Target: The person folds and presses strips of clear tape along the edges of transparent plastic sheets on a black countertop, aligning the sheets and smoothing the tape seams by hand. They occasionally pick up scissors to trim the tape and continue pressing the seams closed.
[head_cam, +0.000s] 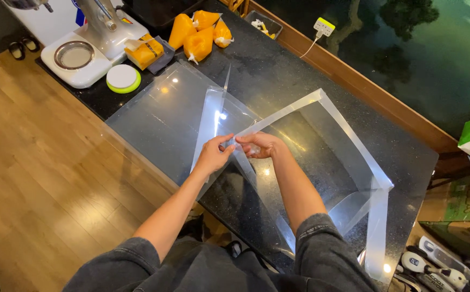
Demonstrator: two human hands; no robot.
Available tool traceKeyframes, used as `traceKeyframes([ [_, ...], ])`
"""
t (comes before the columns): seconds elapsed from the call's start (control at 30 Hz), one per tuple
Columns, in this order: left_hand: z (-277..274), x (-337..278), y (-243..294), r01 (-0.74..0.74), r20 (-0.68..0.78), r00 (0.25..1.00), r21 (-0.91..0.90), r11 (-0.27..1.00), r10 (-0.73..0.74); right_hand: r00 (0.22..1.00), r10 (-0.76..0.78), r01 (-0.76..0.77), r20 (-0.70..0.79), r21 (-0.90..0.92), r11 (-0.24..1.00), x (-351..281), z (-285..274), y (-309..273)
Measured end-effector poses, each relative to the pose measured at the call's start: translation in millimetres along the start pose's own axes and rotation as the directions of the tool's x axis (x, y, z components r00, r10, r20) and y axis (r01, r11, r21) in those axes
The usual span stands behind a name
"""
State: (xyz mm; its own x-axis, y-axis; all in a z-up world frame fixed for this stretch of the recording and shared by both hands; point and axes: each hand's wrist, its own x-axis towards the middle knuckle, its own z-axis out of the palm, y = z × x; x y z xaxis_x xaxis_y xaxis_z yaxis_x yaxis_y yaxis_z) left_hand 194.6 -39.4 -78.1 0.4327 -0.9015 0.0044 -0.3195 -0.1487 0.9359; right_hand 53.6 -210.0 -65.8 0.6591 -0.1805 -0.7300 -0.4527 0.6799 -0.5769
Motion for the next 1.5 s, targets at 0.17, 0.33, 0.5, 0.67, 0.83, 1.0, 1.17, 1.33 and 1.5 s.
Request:
traceKeyframes([
  [0.17,-1,-3,3,-0.010,-0.004,1.000,0.040,0.999,0.011,1.000,-0.015,0.015,0.004,-0.008,1.000,-1,1,2],
  [0.33,-2,-6,5,0.012,-0.006,1.000,0.081,0.997,-0.012,0.999,-0.026,0.026,-0.048,-0.005,1.000,-7,9,3],
  [0.5,-6,-10,11,0.029,0.018,0.999,0.163,0.986,-0.032,0.999,-0.026,0.025,0.035,0.033,0.999,-1,2,7],
  [0.67,-1,-12,4,0.052,0.015,0.998,0.199,0.979,-0.056,0.998,-0.066,0.065,0.024,0.045,0.997,1,-2,18],
  [0.83,-1,-14,0,0.104,-0.004,0.994,0.226,0.968,-0.106,0.968,-0.250,0.243,0.038,0.134,0.961,4,-9,51],
  [1.0,3,-16,2,0.115,-0.014,0.993,0.223,0.968,-0.115,0.708,-0.693,0.652,-0.138,-0.252,0.715,12,0,80],
  [1.17,6,-16,4,0.145,-0.025,0.989,0.245,0.959,-0.144,0.620,-0.732,0.684,-0.282,-0.262,0.680,18,10,92],
  [1.33,4,-20,11,0.157,-0.034,0.988,0.240,0.958,-0.153,0.564,-0.775,0.732,-0.284,-0.261,0.629,34,1,102],
  [1.5,4,-23,21,0.191,-0.013,0.981,0.264,0.945,-0.195,0.618,-0.726,0.735,-0.301,-0.106,0.670,38,2,103],
])
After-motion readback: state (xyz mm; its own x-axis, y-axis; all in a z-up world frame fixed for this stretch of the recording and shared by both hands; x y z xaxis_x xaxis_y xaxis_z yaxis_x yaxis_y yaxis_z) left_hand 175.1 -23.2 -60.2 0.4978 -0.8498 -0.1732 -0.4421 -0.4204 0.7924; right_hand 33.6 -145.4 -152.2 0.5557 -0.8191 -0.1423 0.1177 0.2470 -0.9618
